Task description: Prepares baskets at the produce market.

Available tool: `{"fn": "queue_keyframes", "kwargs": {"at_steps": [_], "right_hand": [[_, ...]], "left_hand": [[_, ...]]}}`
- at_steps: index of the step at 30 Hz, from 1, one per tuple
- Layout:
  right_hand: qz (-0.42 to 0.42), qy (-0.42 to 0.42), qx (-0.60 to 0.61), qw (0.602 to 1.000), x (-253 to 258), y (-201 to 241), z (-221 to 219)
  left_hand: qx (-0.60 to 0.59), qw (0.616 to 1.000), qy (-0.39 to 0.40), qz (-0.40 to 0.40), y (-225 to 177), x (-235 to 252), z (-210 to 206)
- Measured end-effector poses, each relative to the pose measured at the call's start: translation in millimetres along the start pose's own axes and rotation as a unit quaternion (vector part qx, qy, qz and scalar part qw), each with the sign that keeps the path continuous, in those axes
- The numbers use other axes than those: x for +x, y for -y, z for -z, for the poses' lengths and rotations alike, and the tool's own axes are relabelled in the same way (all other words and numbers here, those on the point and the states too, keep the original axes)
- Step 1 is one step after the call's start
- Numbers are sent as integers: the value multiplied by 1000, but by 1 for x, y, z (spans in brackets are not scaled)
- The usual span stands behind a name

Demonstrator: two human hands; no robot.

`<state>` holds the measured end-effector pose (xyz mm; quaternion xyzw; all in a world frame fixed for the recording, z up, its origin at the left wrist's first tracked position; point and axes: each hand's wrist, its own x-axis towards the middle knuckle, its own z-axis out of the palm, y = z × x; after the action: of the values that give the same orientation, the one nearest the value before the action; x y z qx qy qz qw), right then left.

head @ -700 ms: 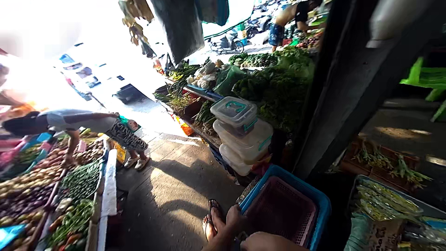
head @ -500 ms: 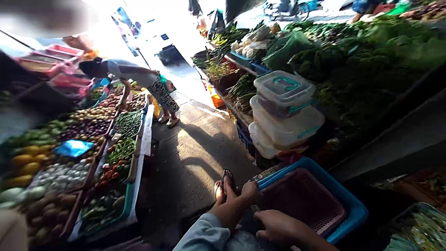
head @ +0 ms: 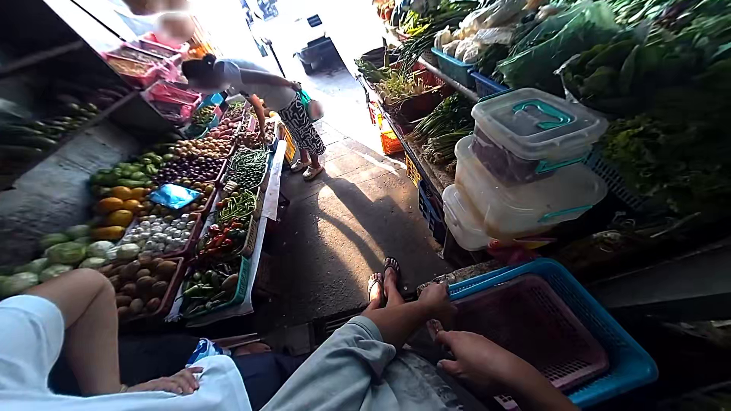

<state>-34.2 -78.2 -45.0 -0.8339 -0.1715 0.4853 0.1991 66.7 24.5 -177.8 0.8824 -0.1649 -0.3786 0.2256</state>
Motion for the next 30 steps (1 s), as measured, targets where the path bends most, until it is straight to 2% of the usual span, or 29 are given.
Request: {"fn": "queue_keyframes", "kwargs": {"at_steps": [7,11,16,20,23,26,30], "right_hand": [[2,-4,-1,1000,0,1,0],[-2,-1,-3,1000,0,2,-1],[-5,-1,-3,1000,2,0,-2],[7,-4,-5,1000,1,1,0],[9,2,-5,1000,-1,2,1],[8,1,-6,1000,1,1,0],[3,-2,-8,1000,3,0,-1]], "left_hand": [[-16,1000,-15,-10,14,5,4],[-78,997,4,-5,29,2,13],[-18,996,83,26,79,2,19],[66,989,107,72,124,-6,18],[82,980,140,110,129,-23,31],[56,980,132,139,120,-36,37],[59,987,104,105,139,-12,18]]}}
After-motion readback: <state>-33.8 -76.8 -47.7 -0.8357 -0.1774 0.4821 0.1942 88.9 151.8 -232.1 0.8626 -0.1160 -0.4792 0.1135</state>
